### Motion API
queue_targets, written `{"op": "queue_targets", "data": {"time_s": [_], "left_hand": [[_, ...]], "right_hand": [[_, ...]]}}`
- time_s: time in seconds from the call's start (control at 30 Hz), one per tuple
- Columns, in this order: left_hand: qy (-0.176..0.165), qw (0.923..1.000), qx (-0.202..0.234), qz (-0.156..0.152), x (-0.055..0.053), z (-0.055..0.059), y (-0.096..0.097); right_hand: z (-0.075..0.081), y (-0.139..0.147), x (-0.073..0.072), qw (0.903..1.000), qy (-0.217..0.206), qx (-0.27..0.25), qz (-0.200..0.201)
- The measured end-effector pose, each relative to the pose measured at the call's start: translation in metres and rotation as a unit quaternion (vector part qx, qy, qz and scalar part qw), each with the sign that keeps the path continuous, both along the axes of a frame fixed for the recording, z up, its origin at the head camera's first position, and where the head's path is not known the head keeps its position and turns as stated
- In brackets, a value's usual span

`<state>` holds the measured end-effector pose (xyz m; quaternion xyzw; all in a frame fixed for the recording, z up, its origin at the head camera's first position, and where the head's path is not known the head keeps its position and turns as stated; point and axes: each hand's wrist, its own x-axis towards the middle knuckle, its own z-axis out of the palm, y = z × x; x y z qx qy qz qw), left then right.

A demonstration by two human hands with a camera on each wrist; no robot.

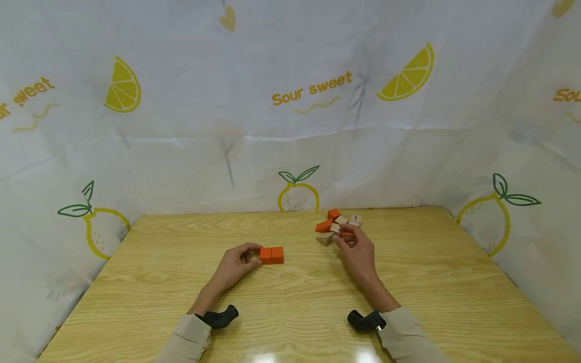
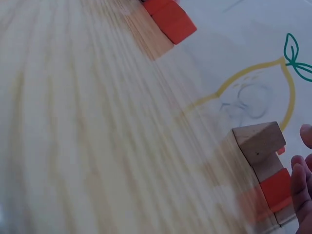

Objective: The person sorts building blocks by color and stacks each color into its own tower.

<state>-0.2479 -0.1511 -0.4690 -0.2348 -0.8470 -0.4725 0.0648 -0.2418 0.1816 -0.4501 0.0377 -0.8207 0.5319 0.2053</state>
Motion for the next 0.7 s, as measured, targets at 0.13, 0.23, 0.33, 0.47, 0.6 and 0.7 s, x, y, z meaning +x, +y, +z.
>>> {"op": "queue_targets", "data": {"time_s": [0.13,0.23,0.33,0.47,0.6,0.7], "left_hand": [[-0.002,1.0000,-0.001,-0.002,0.001,0.001,0.000],[-0.003,1.0000,-0.005,0.002,0.001,0.001,0.000],[-0.003,0.9999,-0.008,0.006,0.001,-0.001,0.000],[-0.004,1.0000,-0.004,0.006,0.002,0.000,0.001],[-0.004,1.0000,-0.001,0.006,0.001,0.000,0.001],[-0.003,1.0000,-0.001,0.005,0.000,0.000,0.000]], "right_hand": [[-0.005,0.014,-0.003,0.9999,0.011,0.002,-0.013],[-0.008,0.021,-0.004,0.9996,0.014,0.010,-0.021],[-0.009,0.026,-0.003,0.9995,-0.001,0.018,-0.027],[-0.011,0.028,-0.004,0.9992,-0.015,0.022,-0.029],[-0.010,0.028,-0.006,0.9992,-0.021,0.022,-0.027],[-0.011,0.028,-0.007,0.9985,-0.029,0.038,-0.027]]}}
